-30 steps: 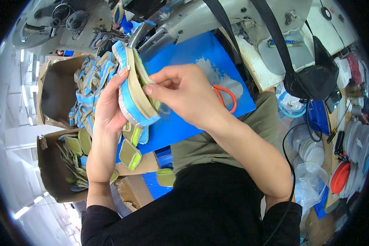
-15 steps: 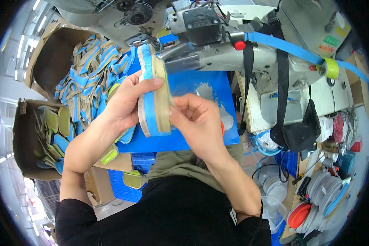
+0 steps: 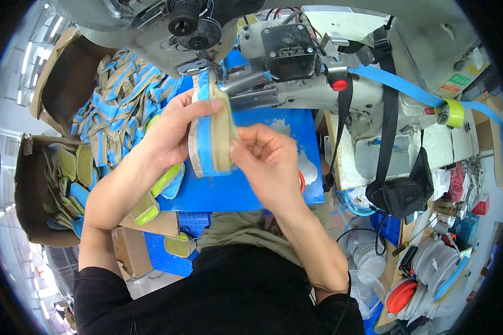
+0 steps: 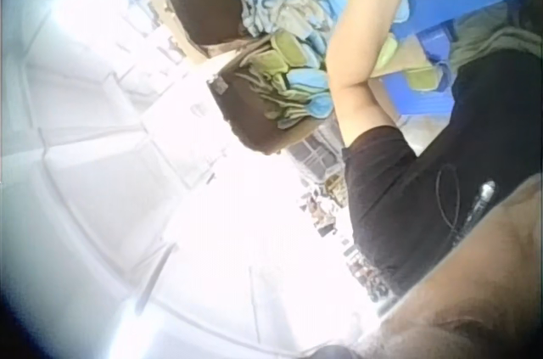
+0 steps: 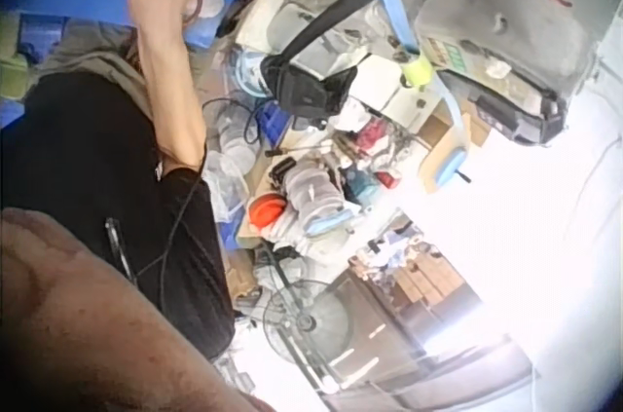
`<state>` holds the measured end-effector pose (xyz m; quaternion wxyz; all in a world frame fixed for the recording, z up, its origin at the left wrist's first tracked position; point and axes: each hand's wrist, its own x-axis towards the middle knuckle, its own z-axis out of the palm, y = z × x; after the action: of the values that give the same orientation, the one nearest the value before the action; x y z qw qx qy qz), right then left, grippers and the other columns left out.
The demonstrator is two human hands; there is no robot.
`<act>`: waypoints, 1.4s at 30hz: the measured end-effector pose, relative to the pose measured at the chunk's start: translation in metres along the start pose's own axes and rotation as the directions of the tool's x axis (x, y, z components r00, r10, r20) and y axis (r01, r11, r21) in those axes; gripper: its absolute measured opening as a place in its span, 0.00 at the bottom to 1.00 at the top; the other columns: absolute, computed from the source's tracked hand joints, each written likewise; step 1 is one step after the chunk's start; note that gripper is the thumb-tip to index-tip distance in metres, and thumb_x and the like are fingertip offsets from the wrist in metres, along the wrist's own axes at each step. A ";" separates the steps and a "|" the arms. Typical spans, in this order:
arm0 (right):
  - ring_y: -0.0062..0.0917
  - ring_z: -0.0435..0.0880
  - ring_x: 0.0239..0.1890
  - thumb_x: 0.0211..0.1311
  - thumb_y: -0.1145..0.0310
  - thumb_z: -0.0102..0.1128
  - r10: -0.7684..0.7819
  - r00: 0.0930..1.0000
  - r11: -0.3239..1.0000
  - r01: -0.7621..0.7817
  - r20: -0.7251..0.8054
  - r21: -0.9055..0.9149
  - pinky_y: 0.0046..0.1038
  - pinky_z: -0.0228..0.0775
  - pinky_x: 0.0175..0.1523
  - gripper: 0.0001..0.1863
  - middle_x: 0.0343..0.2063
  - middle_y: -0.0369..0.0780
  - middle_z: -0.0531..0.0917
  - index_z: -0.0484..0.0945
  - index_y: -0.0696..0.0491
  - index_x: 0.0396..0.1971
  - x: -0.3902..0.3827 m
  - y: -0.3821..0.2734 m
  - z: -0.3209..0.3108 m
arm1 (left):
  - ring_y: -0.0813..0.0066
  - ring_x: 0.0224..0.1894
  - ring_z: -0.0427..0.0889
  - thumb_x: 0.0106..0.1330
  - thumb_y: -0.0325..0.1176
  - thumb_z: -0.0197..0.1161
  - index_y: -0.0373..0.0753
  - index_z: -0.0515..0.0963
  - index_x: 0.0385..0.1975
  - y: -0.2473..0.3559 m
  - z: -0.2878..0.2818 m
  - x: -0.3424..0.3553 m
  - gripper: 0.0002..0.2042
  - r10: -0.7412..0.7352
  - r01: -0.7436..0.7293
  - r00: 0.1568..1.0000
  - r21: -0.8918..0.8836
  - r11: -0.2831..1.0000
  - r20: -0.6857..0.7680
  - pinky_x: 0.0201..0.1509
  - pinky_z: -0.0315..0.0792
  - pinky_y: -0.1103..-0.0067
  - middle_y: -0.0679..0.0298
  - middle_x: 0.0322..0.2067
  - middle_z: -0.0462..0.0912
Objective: The person inserts a blue foam insert into a beige mesh pouch and feeds the opening under a sewing machine to stitch it closed. They use scissors to trim the excess thread and place the finished pouch aside before repeating the process with another unit.
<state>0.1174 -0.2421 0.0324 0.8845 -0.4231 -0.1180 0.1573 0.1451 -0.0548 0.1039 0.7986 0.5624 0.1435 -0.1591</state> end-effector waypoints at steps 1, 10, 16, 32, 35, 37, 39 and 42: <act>0.14 0.86 0.37 0.71 0.79 0.63 0.002 1.000 1.000 -0.002 0.001 -0.007 0.20 0.79 0.44 0.08 0.37 0.38 0.89 0.83 0.63 0.47 0.001 0.000 -0.001 | 0.73 0.37 0.88 0.67 0.26 0.70 0.35 0.78 0.47 0.000 0.000 0.000 0.11 0.002 -0.002 1.000 -0.003 1.000 0.004 0.42 0.85 0.74 0.62 0.39 0.86; 0.15 0.85 0.36 0.70 0.75 0.67 0.016 1.000 0.999 -0.016 -0.016 -0.040 0.20 0.77 0.44 0.10 0.36 0.38 0.89 0.83 0.63 0.47 0.006 -0.004 0.003 | 0.80 0.32 0.87 0.67 0.27 0.71 0.39 0.78 0.42 0.004 0.004 0.005 0.08 0.057 -0.057 0.998 0.036 0.998 0.003 0.38 0.84 0.78 0.66 0.34 0.86; 0.15 0.86 0.37 0.69 0.79 0.65 -0.003 1.000 0.997 0.001 -0.022 -0.077 0.20 0.78 0.43 0.10 0.36 0.39 0.89 0.83 0.64 0.47 0.019 -0.002 0.000 | 0.74 0.40 0.88 0.66 0.25 0.72 0.34 0.77 0.50 -0.001 0.000 -0.004 0.15 0.132 -0.134 0.991 0.088 0.987 0.024 0.45 0.85 0.74 0.61 0.42 0.87; 0.15 0.85 0.38 0.69 0.76 0.67 -0.031 0.997 0.989 0.021 -0.067 -0.144 0.19 0.77 0.45 0.11 0.39 0.38 0.89 0.83 0.63 0.48 0.030 -0.006 0.004 | 0.73 0.37 0.88 0.64 0.27 0.74 0.35 0.80 0.45 0.010 -0.002 0.010 0.13 0.048 -0.052 0.998 0.113 0.992 0.036 0.41 0.85 0.73 0.62 0.39 0.87; 0.16 0.85 0.35 0.66 0.78 0.66 -0.047 0.994 0.989 0.032 -0.101 -0.143 0.20 0.77 0.42 0.10 0.35 0.38 0.89 0.84 0.63 0.45 0.030 -0.010 0.009 | 0.73 0.40 0.88 0.66 0.29 0.74 0.35 0.80 0.45 0.012 -0.004 0.010 0.12 0.054 -0.061 0.997 0.137 0.989 0.051 0.45 0.84 0.74 0.61 0.40 0.87; 0.15 0.85 0.34 0.63 0.75 0.70 -0.060 0.992 0.964 0.028 -0.114 -0.265 0.22 0.77 0.42 0.11 0.33 0.37 0.89 0.85 0.60 0.44 0.030 -0.005 0.005 | 0.74 0.42 0.88 0.67 0.31 0.73 0.35 0.80 0.44 0.010 -0.001 0.001 0.12 0.097 -0.101 0.995 0.120 0.988 0.036 0.48 0.83 0.75 0.61 0.41 0.87; 0.15 0.85 0.34 0.59 0.73 0.73 -0.098 0.988 0.927 0.046 -0.123 -0.373 0.23 0.77 0.42 0.13 0.32 0.36 0.89 0.86 0.58 0.44 0.028 -0.003 0.003 | 0.75 0.44 0.87 0.69 0.33 0.72 0.34 0.81 0.48 0.003 -0.002 -0.009 0.13 0.125 -0.129 0.991 0.115 0.985 0.046 0.51 0.82 0.76 0.61 0.44 0.88; 0.19 0.86 0.35 0.55 0.71 0.76 -0.245 0.964 0.837 0.154 -0.107 -0.525 0.26 0.78 0.41 0.15 0.32 0.37 0.88 0.86 0.55 0.43 0.024 -0.002 0.005 | 0.77 0.43 0.87 0.70 0.34 0.71 0.34 0.83 0.52 -0.008 -0.003 -0.019 0.15 0.201 -0.203 0.979 0.143 0.969 0.028 0.51 0.80 0.78 0.62 0.45 0.89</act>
<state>0.1387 -0.2307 0.0388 0.7584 -0.6400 -0.1233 -0.0096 0.1248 -0.0531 0.1038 0.7687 0.6295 0.0683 -0.0907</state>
